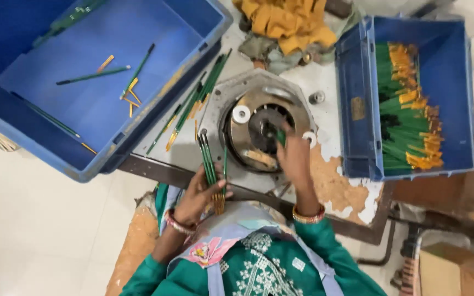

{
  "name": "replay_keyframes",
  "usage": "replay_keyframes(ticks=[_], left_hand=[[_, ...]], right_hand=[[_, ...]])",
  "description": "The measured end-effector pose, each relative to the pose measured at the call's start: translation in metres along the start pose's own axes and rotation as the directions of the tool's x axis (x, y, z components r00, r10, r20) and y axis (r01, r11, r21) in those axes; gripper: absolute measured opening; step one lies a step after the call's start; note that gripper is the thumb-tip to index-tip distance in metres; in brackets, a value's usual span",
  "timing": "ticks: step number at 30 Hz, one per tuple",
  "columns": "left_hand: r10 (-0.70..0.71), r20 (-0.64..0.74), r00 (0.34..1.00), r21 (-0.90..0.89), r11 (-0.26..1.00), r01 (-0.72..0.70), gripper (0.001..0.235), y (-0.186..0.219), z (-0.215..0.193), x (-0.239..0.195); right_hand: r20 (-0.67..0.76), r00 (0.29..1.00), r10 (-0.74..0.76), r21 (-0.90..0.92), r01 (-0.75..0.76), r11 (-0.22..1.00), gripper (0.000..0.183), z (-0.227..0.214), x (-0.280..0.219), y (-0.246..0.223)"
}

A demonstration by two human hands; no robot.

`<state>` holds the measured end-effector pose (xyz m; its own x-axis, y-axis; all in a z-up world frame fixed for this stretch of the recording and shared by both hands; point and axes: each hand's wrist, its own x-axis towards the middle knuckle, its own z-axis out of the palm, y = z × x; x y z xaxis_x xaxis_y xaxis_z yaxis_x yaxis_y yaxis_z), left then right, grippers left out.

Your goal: The operator is manually inserting green plastic/rubber sticks into a rotary machine for processing or assembly.

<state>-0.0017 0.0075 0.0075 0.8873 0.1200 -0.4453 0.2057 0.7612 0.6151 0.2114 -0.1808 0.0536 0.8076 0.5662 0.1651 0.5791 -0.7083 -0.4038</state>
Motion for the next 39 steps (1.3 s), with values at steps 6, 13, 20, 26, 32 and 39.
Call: replay_keyframes(ticks=[6,13,20,26,32,39], left_hand=[[0.081,0.092,0.992,0.068,0.994,-0.087,0.033,-0.003,-0.002,0.009],[0.060,0.329,0.942,0.554,0.796,-0.244,0.031,0.015,0.004,0.011],[0.102,-0.028,0.994,-0.002,0.995,-0.102,0.032,0.004,-0.003,0.026],[-0.008,-0.077,0.997,-0.003,1.000,0.007,0.037,0.014,0.008,0.024],[-0.058,-0.045,0.997,0.103,0.993,0.063,0.038,-0.001,-0.016,0.015],[-0.030,0.074,0.997,0.085,0.996,0.024,0.031,0.015,0.005,0.002]], right_hand=[[-0.098,0.980,0.171,0.280,-0.138,0.950,0.022,-0.048,0.009,-0.055],[0.267,0.908,-0.324,0.374,0.212,0.903,0.032,-0.055,-0.001,-0.049],[-0.152,0.964,0.218,0.251,-0.176,0.952,0.020,-0.067,-0.006,-0.002],[-0.012,1.000,-0.006,-0.041,0.006,0.999,0.040,-0.015,0.020,0.005],[0.036,0.999,-0.021,-0.019,0.022,1.000,0.037,0.004,0.016,0.025],[-0.136,0.990,-0.030,0.080,0.041,0.996,0.031,-0.012,0.002,-0.023]])
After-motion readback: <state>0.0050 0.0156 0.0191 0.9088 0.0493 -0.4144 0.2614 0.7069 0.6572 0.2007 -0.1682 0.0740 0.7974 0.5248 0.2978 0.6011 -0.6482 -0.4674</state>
